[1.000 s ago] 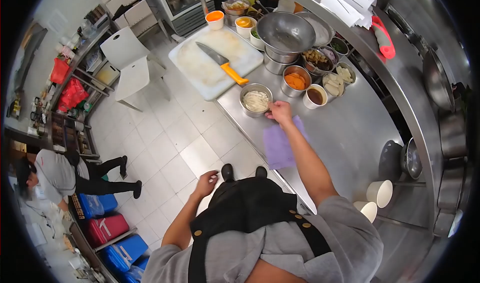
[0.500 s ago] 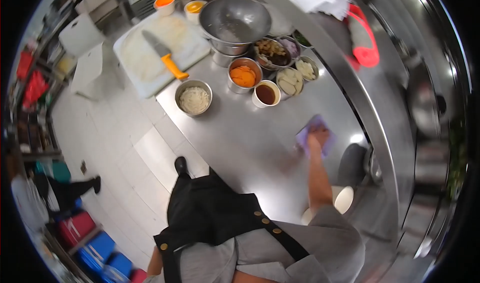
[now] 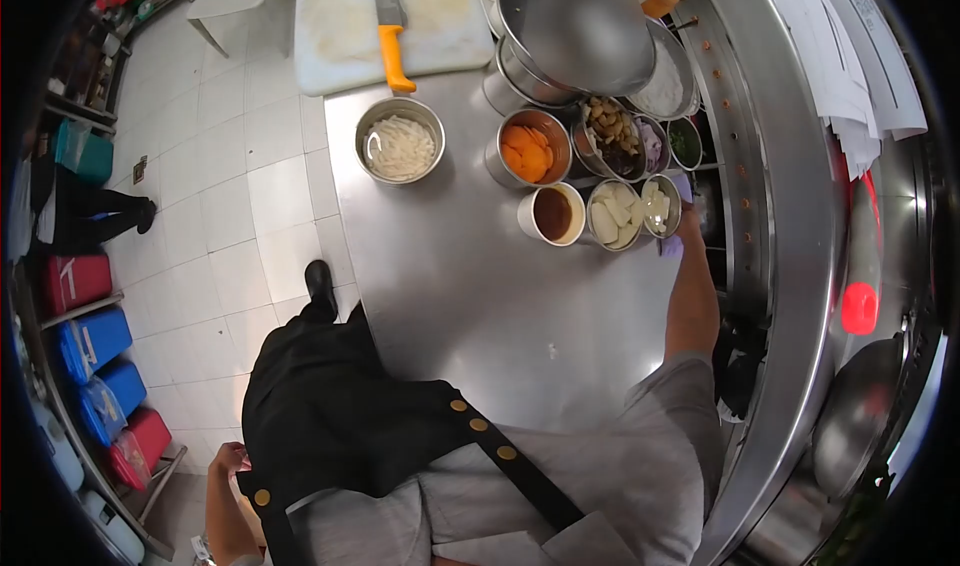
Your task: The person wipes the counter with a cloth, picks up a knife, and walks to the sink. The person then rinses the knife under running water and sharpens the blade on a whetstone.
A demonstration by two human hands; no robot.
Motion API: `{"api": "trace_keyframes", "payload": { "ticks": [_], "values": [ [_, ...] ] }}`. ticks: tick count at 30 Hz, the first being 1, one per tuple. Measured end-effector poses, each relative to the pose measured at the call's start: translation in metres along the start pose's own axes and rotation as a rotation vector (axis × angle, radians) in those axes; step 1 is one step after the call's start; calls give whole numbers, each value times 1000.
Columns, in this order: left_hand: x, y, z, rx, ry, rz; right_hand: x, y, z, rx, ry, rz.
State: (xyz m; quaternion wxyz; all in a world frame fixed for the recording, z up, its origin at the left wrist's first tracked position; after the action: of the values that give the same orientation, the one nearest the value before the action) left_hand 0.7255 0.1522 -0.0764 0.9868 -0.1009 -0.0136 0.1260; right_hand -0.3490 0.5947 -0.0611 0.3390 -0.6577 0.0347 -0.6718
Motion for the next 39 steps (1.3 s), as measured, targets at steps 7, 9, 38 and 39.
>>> {"api": "trace_keyframes", "payload": {
  "ticks": [7,9,38,39],
  "values": [
    [13,-20,-27,78,83,329,-37,31,86,-166,-286,953],
    [43,9,-82,189,308,628,-47,65,140,-325,-326,1281],
    [-420,-406,-264,73,685,-256,261,432,304,-912,197,479],
    [-444,-398,-252,74,800,-256,276,452,302,-820,212,171]
  ]
}}
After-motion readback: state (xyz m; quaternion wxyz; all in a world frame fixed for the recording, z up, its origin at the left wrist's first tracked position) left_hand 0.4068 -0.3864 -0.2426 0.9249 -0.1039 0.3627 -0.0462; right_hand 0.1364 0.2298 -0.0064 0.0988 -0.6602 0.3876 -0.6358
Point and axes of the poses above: each hand's wrist, its own z-axis away from the middle knuckle, its own y-axis out of the palm, x = y × z, the point moved 5 cm from there along -z, towards the middle knuckle, and after that the axes turned 1 degree about x, right-handed, at the moved point
